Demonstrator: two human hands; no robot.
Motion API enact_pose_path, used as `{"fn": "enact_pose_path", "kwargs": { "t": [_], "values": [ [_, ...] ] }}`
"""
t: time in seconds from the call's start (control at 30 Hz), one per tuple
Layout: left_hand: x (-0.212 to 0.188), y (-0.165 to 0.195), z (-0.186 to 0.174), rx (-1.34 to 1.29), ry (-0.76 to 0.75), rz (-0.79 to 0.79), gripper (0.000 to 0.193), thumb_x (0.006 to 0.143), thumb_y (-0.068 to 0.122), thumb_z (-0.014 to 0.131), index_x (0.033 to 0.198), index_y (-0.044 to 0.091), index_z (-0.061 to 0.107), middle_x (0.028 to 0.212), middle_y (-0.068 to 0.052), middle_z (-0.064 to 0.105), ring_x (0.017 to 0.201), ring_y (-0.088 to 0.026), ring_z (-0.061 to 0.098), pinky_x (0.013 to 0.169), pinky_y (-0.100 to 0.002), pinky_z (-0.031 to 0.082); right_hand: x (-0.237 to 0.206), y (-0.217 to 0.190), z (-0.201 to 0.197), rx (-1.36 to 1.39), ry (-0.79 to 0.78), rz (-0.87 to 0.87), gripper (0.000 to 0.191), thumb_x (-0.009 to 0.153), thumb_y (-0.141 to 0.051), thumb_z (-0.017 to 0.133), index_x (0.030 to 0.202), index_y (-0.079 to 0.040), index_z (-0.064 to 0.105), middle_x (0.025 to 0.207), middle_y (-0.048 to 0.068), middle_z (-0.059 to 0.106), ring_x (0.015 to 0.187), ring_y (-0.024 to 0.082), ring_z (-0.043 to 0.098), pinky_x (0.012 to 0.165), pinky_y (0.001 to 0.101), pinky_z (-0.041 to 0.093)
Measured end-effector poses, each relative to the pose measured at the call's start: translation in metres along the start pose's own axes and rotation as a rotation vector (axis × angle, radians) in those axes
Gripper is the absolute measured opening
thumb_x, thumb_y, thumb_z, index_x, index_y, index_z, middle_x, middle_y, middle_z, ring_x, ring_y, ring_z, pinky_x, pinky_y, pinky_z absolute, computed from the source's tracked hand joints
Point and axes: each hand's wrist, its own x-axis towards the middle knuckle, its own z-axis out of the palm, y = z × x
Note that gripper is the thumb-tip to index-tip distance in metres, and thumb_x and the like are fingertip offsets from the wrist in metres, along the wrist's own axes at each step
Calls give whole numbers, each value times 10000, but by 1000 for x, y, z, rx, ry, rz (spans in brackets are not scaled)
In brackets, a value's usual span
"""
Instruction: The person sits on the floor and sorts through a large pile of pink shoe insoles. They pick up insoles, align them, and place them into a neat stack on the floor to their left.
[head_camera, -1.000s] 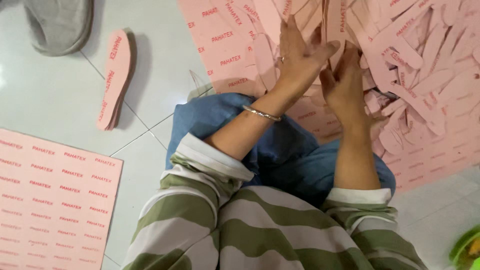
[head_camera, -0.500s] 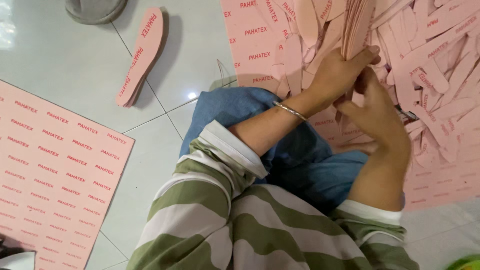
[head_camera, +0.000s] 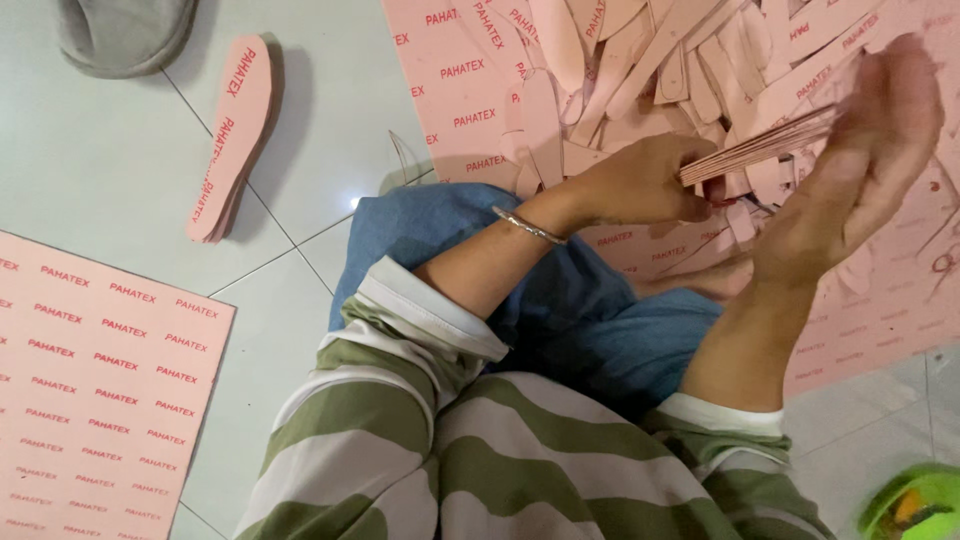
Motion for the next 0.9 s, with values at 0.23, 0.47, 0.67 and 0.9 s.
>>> {"fn": "enact_pose_path", "kwargs": {
  "t": [0.23,0.47,0.67,0.9],
  "values": [
    [-3,18,-3,-130,-43,-334,201,750,114,681,940,55,710,794,-69,741,627,-180,703,583,-335,574,-4,-6,-6,257,-20,232,503,1052,-64,692,1488,-1,450,1361,125,581,1242,190,595,1117,309,495],
    [-6,34,-14,488,317,247,467,850,216,809,1225,101,554,1059,-74,709,927,-228,728,794,-385,566,0,-13,4,265,62,100,569,988,49,695,1468,-51,406,1260,118,588,1097,177,609,980,276,527],
    [-16,39,-16,701,334,251,484,958,247,787,1294,154,451,1147,-77,665,1040,-311,684,819,-467,544,-3,-9,9,251,61,70,604,1002,68,666,1519,-69,386,1374,98,550,1141,157,560,990,258,501],
    [-73,56,-123,1084,568,96,439,934,297,849,1179,106,541,1023,-132,672,941,-393,662,781,-508,520,-9,31,-4,93,22,352,458,1025,112,606,1460,6,510,1423,111,563,1173,172,590,973,259,514]
  ]
}}
